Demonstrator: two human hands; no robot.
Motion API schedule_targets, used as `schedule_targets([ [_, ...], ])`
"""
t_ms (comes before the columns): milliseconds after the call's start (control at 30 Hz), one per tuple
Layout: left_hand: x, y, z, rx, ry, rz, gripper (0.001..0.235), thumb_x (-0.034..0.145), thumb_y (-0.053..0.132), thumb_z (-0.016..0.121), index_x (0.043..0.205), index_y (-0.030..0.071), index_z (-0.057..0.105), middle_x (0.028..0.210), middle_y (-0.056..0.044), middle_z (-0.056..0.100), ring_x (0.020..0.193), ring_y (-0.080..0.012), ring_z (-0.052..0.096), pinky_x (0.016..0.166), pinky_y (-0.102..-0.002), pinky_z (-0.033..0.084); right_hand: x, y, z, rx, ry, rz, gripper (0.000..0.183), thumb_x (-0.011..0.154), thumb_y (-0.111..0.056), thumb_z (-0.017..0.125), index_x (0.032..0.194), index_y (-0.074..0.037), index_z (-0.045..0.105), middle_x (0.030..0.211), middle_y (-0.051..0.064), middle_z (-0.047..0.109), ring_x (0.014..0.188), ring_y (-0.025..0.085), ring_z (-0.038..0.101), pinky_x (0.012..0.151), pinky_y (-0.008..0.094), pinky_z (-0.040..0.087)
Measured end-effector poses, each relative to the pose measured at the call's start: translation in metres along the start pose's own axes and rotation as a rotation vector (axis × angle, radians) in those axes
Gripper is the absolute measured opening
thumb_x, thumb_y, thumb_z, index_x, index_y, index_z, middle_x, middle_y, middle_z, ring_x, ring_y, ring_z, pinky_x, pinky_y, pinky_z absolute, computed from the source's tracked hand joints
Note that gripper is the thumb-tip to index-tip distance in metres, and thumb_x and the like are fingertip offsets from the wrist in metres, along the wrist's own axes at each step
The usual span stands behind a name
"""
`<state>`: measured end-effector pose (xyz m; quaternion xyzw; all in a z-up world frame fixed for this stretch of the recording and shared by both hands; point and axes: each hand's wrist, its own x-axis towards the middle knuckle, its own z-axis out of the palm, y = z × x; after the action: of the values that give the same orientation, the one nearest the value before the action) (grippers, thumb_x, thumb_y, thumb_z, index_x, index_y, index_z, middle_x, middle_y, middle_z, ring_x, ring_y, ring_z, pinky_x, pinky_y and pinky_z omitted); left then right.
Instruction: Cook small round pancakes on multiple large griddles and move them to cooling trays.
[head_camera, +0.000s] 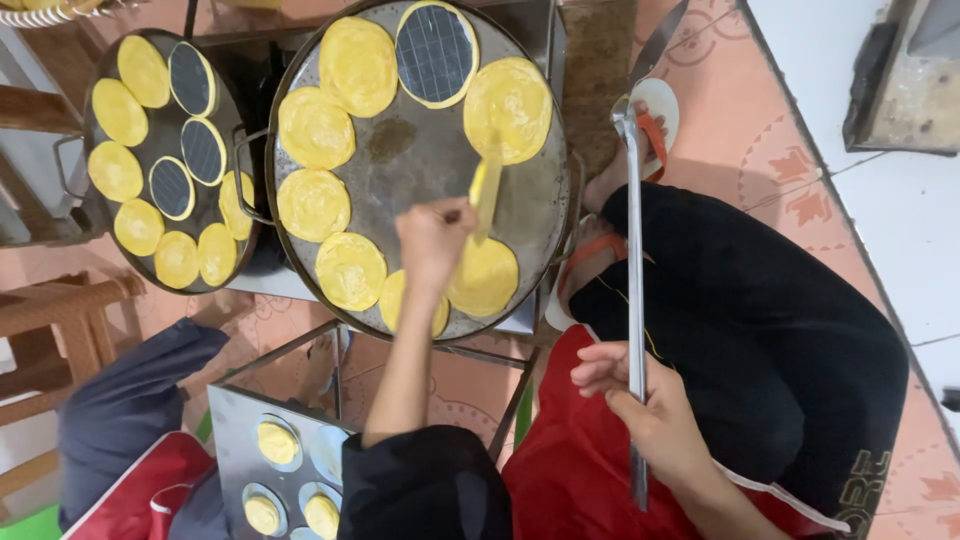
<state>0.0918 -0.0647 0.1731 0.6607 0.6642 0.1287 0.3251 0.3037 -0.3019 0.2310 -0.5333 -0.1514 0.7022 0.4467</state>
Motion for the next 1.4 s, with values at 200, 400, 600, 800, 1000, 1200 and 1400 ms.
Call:
schedule_targets([
  [200,-0.049,0.002,0.084,0.324,0.114,0.352,0.004,0.088,0.001,0.070,0.088,-0.001,0.073,0.069,-0.016,0.069,0.058,-0.0289,0.070,0.056,-0.040,0.055,-0.001,0.000,0.001,0.011,0.018,-0.007,0.041,0.086,0.016,0.047,0.121,0.004,0.065,0.103,0.014,0.076,0.096,0.021,0.074,0.089,0.034,0.059],
  [400,-0.061,0.022,0.113,0.315,0.197,0.447,0.011,0.090,0.002,0.068,0.097,-0.006,0.071,0.078,-0.019,0.069,0.068,-0.0336,0.070,0.059,-0.042,0.056,0.000,-0.008,-0.002,-0.005,0.034,-0.004,0.043,0.085,0.016,0.048,0.121,0.004,0.065,0.102,0.014,0.075,0.095,0.020,0.074,0.089,0.034,0.059],
  [600,-0.047,0.018,0.106,0.234,0.005,0.311,0.020,0.085,0.005,0.068,0.102,0.002,0.077,0.091,-0.022,0.073,0.077,-0.0401,0.071,0.071,-0.049,0.057,0.000,-0.005,-0.005,0.029,0.040,-0.026,0.041,0.086,0.016,0.049,0.122,0.004,0.065,0.102,0.014,0.075,0.095,0.020,0.073,0.089,0.034,0.059],
  [800,-0.032,-0.012,0.107,0.245,0.000,0.308,0.038,0.079,-0.007,0.058,0.109,0.006,0.078,0.110,-0.017,0.075,0.098,-0.0382,0.071,0.090,-0.047,0.056,-0.001,-0.002,-0.006,0.041,0.034,-0.059,0.038,0.088,0.014,0.050,0.121,0.004,0.065,0.102,0.014,0.074,0.095,0.020,0.072,0.088,0.033,0.059],
  [1000,-0.041,-0.004,0.072,0.137,0.038,0.394,0.040,0.075,-0.010,0.057,0.107,0.003,0.076,0.112,-0.017,0.075,0.098,-0.0367,0.072,0.093,-0.045,0.055,0.010,0.003,-0.007,0.040,0.057,-0.135,0.038,0.087,0.016,0.050,0.121,0.005,0.065,0.102,0.013,0.073,0.094,0.020,0.071,0.087,0.033,0.059],
  [1200,-0.150,-0.034,-0.007,0.033,0.338,0.278,0.037,0.082,-0.009,0.059,0.114,0.003,0.073,0.117,-0.019,0.073,0.110,-0.0386,0.068,0.097,-0.046,0.053,0.023,0.018,-0.018,0.011,0.117,-0.198,0.043,0.084,0.015,0.047,0.122,0.004,0.064,0.104,0.014,0.072,0.094,0.021,0.071,0.085,0.033,0.059],
  [1400,-0.298,-0.102,-0.039,-0.169,0.422,0.151,0.041,0.078,-0.009,0.054,0.108,0.007,0.076,0.117,-0.018,0.074,0.112,-0.0363,0.070,0.099,-0.043,0.053,0.029,0.042,-0.024,0.082,0.138,-0.223,0.041,0.083,0.013,0.050,0.120,0.004,0.064,0.098,0.014,0.073,0.086,0.023,0.072,0.078,0.034,0.061],
])
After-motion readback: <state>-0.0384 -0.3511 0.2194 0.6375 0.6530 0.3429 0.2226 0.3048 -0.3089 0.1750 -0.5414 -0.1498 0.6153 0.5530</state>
